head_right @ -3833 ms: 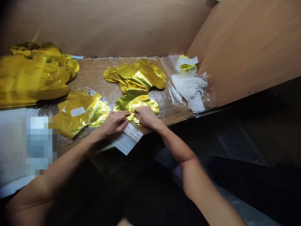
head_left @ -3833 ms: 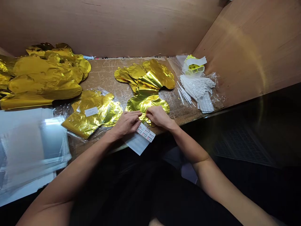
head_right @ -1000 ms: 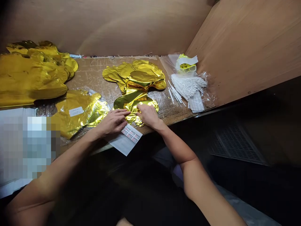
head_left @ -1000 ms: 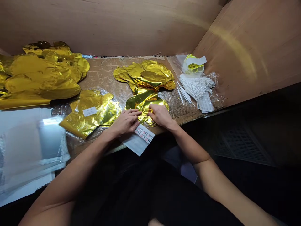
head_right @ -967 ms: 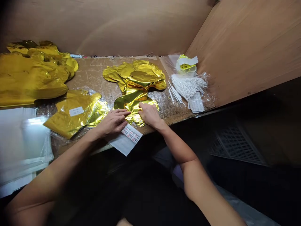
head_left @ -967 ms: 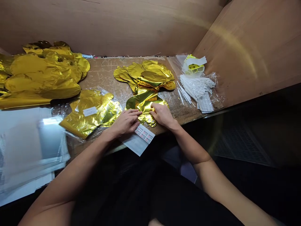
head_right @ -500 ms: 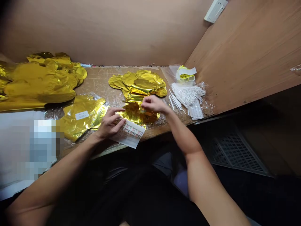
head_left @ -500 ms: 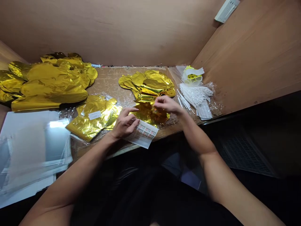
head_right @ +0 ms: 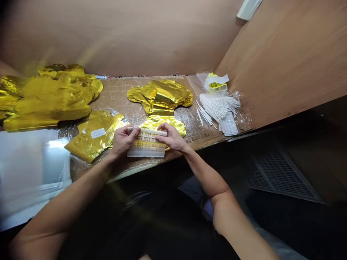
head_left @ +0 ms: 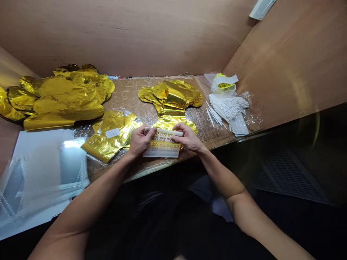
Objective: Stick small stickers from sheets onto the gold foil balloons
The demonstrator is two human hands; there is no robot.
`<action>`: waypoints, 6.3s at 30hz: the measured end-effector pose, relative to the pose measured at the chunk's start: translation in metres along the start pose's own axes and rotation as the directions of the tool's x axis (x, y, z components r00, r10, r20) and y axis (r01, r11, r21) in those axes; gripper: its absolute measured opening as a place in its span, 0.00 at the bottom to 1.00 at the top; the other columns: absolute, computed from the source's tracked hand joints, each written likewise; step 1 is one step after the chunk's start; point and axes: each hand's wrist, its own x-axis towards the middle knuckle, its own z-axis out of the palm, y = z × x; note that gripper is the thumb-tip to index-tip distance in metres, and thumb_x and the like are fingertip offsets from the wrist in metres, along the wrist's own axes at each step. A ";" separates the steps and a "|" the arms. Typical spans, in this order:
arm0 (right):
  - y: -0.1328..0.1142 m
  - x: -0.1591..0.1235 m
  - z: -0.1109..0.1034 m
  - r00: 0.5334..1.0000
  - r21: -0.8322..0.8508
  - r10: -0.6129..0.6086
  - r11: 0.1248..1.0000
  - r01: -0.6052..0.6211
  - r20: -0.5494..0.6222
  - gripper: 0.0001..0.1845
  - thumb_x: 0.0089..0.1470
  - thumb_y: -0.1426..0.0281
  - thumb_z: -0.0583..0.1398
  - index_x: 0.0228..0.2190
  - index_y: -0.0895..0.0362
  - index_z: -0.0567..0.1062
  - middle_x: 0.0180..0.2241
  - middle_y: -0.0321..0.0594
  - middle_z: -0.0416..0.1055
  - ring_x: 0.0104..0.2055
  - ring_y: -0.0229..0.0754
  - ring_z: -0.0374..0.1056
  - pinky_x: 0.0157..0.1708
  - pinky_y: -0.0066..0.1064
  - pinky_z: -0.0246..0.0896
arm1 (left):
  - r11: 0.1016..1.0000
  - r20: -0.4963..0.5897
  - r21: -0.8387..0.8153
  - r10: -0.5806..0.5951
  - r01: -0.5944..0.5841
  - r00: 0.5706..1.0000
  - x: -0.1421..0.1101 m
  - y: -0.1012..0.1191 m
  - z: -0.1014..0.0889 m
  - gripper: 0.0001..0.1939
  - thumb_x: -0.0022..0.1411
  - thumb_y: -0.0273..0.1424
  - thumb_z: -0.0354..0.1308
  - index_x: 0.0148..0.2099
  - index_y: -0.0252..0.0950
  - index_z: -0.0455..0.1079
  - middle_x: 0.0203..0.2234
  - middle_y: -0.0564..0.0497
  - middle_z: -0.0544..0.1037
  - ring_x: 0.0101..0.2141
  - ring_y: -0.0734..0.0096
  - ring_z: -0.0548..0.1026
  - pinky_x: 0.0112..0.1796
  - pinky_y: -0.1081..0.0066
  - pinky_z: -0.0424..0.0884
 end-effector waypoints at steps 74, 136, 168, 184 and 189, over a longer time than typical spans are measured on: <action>0.014 -0.030 0.021 0.867 -0.872 -0.495 0.398 0.284 0.056 0.11 0.73 0.68 0.57 0.41 0.55 0.80 0.40 0.42 0.81 0.44 0.44 0.73 0.46 0.40 0.54 | 0.987 0.367 -0.058 -0.120 0.152 0.923 -0.010 -0.010 0.015 0.17 0.63 0.44 0.69 0.36 0.33 0.80 0.27 0.52 0.79 0.27 0.72 0.72 0.30 0.73 0.67; -0.003 0.044 -0.057 0.966 -0.658 0.122 0.751 0.059 0.227 0.17 0.64 0.66 0.57 0.24 0.58 0.69 0.23 0.30 0.61 0.27 0.33 0.54 0.29 0.28 0.45 | 0.606 0.643 0.378 0.373 -0.700 0.669 -0.018 -0.016 0.027 0.11 0.75 0.33 0.55 0.42 0.40 0.79 0.59 0.46 0.81 0.64 0.46 0.69 0.58 0.46 0.67; -0.002 -0.026 0.018 0.840 -0.811 -0.542 0.485 0.328 0.016 0.08 0.69 0.69 0.59 0.38 0.54 0.79 0.39 0.43 0.78 0.44 0.45 0.70 0.50 0.41 0.58 | 0.999 0.284 0.013 -0.046 0.044 0.958 -0.014 -0.003 0.021 0.27 0.73 0.47 0.53 0.25 0.37 0.63 0.19 0.55 0.63 0.22 0.73 0.60 0.26 0.69 0.56; -0.002 0.001 -0.031 0.990 -0.943 -0.128 0.333 -0.014 -0.060 0.14 0.66 0.58 0.65 0.39 0.57 0.76 0.42 0.48 0.76 0.45 0.49 0.66 0.48 0.39 0.51 | 0.606 0.581 0.455 0.353 -0.653 0.733 -0.013 -0.027 0.018 0.17 0.78 0.35 0.51 0.42 0.37 0.79 0.52 0.46 0.86 0.54 0.53 0.82 0.51 0.52 0.69; 0.013 0.013 -0.049 0.985 -0.767 -0.052 0.620 0.162 0.166 0.12 0.66 0.61 0.63 0.34 0.57 0.76 0.37 0.39 0.74 0.42 0.43 0.64 0.46 0.34 0.49 | 0.566 0.568 0.419 0.447 -0.710 0.691 -0.014 -0.023 0.015 0.11 0.76 0.33 0.55 0.41 0.39 0.78 0.56 0.47 0.84 0.56 0.53 0.80 0.51 0.52 0.69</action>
